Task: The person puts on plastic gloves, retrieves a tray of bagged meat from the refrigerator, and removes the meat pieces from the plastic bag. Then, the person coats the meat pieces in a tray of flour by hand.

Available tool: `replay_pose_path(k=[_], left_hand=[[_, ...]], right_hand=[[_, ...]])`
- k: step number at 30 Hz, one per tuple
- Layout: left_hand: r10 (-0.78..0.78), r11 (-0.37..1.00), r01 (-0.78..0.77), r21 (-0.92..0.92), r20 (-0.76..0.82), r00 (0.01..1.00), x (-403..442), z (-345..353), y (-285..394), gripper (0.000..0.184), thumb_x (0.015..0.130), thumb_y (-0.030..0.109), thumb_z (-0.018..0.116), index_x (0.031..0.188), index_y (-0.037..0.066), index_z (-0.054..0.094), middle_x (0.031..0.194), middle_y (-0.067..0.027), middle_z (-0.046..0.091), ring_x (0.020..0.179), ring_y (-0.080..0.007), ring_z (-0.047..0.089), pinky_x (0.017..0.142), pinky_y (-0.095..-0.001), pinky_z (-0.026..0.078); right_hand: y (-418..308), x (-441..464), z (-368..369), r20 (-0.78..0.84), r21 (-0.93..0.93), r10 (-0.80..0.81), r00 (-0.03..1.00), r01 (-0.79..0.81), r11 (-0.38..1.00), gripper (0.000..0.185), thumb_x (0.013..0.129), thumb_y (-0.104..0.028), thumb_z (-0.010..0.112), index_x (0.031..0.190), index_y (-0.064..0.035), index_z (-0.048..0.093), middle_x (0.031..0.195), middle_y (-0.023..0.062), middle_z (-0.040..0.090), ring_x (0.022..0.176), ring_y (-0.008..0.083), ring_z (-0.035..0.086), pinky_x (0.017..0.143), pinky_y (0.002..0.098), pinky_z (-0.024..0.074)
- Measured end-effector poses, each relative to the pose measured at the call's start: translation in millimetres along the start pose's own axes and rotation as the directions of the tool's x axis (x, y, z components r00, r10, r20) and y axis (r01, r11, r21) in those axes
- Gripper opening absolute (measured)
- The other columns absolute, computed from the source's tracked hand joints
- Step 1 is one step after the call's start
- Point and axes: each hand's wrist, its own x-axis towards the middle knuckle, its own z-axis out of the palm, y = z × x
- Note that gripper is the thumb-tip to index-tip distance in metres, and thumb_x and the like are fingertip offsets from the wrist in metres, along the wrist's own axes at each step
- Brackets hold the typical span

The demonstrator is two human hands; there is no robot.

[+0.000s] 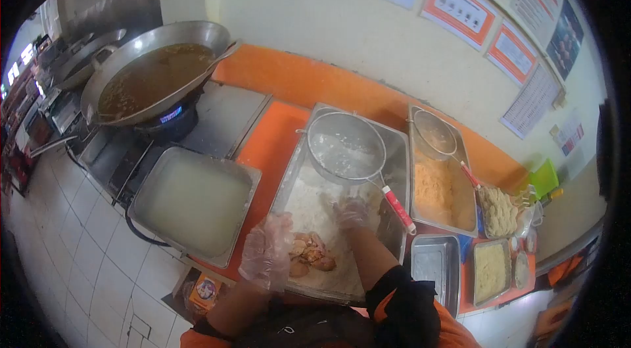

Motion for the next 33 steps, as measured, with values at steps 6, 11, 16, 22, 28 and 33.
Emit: replay_pose_path(k=[6, 11, 16, 22, 28, 33], left_hand=[[-0.059, 0.916, 0.007, -0.402, -0.118, 0.991, 2.1, 6.6, -20.5, 0.054, 0.098, 0.041, 0.032, 0.112, -0.006, 0.056, 0.101, -0.0162, 0.062, 0.094, -0.0220, 0.058, 0.085, -0.0334, 0.044], [-0.095, 0.903, 0.035, -0.429, -0.119, 0.988, 0.3, 8.1, -18.8, 0.053, 0.099, 0.039, 0.032, 0.110, -0.006, 0.056, 0.102, -0.0166, 0.062, 0.095, -0.0227, 0.058, 0.085, -0.0331, 0.044], [-0.016, 0.930, -0.025, -0.367, -0.108, 0.994, 3.0, 8.8, -13.2, 0.053, 0.099, 0.039, 0.031, 0.109, -0.006, 0.056, 0.100, -0.0162, 0.062, 0.093, -0.0211, 0.058, 0.084, -0.0317, 0.044], [-0.136, 0.952, 0.120, -0.283, -0.037, 0.990, -2.7, 11.9, 1.1, 0.053, 0.098, 0.042, 0.033, 0.110, -0.003, 0.058, 0.099, -0.0184, 0.063, 0.095, -0.0243, 0.059, 0.081, -0.0351, 0.045], [0.077, 0.889, -0.123, 0.442, 0.121, 0.990, -1.1, 17.6, -35.6, 0.044, 0.094, 0.041, 0.038, 0.112, 0.006, 0.060, 0.103, -0.0208, 0.061, 0.098, -0.0355, 0.057, 0.084, -0.0412, 0.044], [-0.399, 0.694, -0.140, 0.706, 0.538, 0.743, 18.8, 26.6, -50.4, 0.054, 0.085, 0.045, 0.051, 0.121, 0.004, 0.055, 0.117, -0.0217, 0.057, 0.111, -0.0330, 0.054, 0.097, -0.0409, 0.039]], right_hand=[[-36.8, 65.1, 82.3, 0.071, 0.011, -0.667, 0.742, 0.668, 0.744, 0.061, 0.090, -0.051, 0.041, 0.129, -0.0048, 0.046, 0.128, 0.0175, 0.050, 0.112, 0.0294, 0.051, 0.097, 0.0367, 0.0396], [-68.3, 1.6, -25.3, 0.239, 0.855, -0.599, 0.764, 0.128, 0.503, 0.035, 0.092, -0.021, 0.047, 0.123, -0.0042, 0.051, 0.114, 0.0134, 0.057, 0.097, 0.0206, 0.057, 0.086, 0.0314, 0.0458], [-45.5, -10.7, 38.0, 0.483, 0.861, -0.762, 0.432, -0.391, 0.324, 0.023, 0.084, -0.012, 0.060, 0.105, -0.0049, 0.064, 0.090, 0.0097, 0.065, 0.081, 0.0175, 0.059, 0.074, 0.0317, 0.0474], [-96.5, -68.3, -136.8, 0.744, 0.586, -0.668, 0.013, 0.466, 0.663, 0.040, 0.084, -0.028, 0.058, 0.117, -0.0043, 0.058, 0.108, 0.0179, 0.062, 0.096, 0.0261, 0.060, 0.089, 0.0415, 0.0438], [-60.6, -104.5, -116.7, 0.317, 0.426, -0.750, 0.581, 0.619, 0.659, 0.040, 0.080, -0.026, 0.060, 0.113, -0.0042, 0.060, 0.087, 0.0160, 0.066, 0.088, 0.0262, 0.063, 0.078, 0.0410, 0.0486], [9.6, -100.2, -101.2, 0.213, 0.638, -0.740, 0.638, 0.482, 0.600, 0.029, 0.082, -0.021, 0.056, 0.107, -0.0056, 0.061, 0.090, 0.0169, 0.066, 0.088, 0.0293, 0.063, 0.077, 0.0412, 0.0491]])
